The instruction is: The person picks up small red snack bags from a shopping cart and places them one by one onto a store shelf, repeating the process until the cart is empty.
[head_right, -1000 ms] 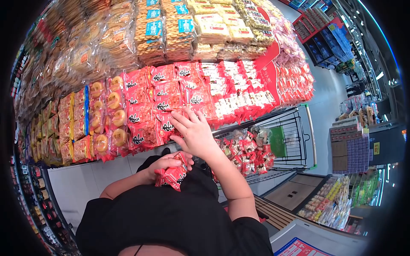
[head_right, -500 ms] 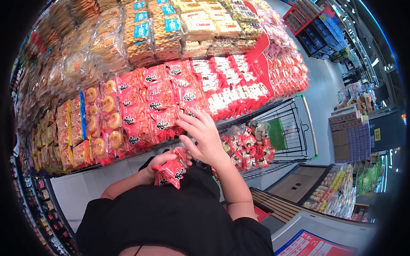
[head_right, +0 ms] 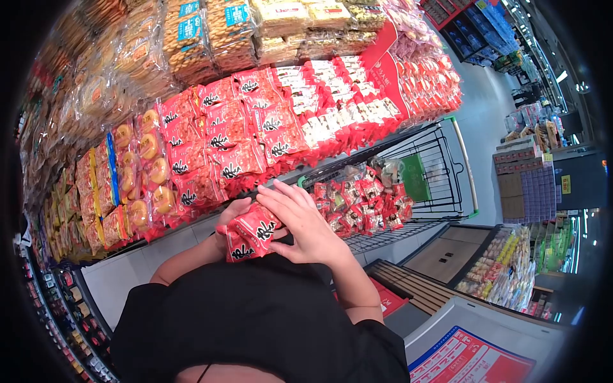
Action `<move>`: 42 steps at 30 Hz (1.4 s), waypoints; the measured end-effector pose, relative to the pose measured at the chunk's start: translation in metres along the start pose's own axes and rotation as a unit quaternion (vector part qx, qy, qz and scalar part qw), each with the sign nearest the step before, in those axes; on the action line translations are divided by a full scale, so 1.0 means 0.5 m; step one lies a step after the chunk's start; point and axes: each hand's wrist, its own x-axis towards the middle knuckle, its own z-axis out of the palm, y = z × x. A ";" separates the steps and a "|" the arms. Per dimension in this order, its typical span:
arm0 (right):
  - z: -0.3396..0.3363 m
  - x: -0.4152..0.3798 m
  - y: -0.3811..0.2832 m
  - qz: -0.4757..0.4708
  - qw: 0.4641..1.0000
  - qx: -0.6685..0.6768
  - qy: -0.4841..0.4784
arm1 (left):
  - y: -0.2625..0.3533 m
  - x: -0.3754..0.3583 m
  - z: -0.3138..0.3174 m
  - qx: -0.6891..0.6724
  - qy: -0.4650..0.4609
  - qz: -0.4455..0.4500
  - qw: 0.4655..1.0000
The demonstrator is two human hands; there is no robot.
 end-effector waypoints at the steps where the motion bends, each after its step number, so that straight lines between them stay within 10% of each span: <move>1: -0.004 0.000 0.000 0.001 1.000 -0.001 0.002 | 0.001 0.000 -0.004 0.023 0.011 -0.002 1.000; 10: -0.011 -0.001 0.034 0.011 1.000 0.015 -0.023 | -0.001 -0.006 -0.025 0.093 0.070 -0.032 0.993; 12: -0.014 0.005 0.040 -0.021 1.000 -0.004 0.013 | -0.012 0.001 -0.013 0.184 -0.040 0.012 0.982; 14: -0.018 0.006 0.034 0.077 0.991 0.099 0.046 | -0.009 0.006 0.016 0.090 -0.056 -0.014 0.994; 20: -0.058 0.022 0.032 0.077 0.948 0.303 0.050 | 0.016 -0.017 -0.016 0.359 0.030 -0.033 0.932; 24: -0.079 0.023 0.049 0.202 0.927 0.284 -0.139 | 0.005 -0.012 0.020 0.302 0.097 0.019 0.948; 34: -0.030 0.049 0.058 0.216 0.864 0.439 0.121 | 0.001 -0.017 0.016 0.434 0.121 0.029 0.892; 42: -0.010 0.022 0.076 0.160 0.956 0.160 0.190 | -0.005 -0.019 0.024 0.417 0.151 0.057 0.894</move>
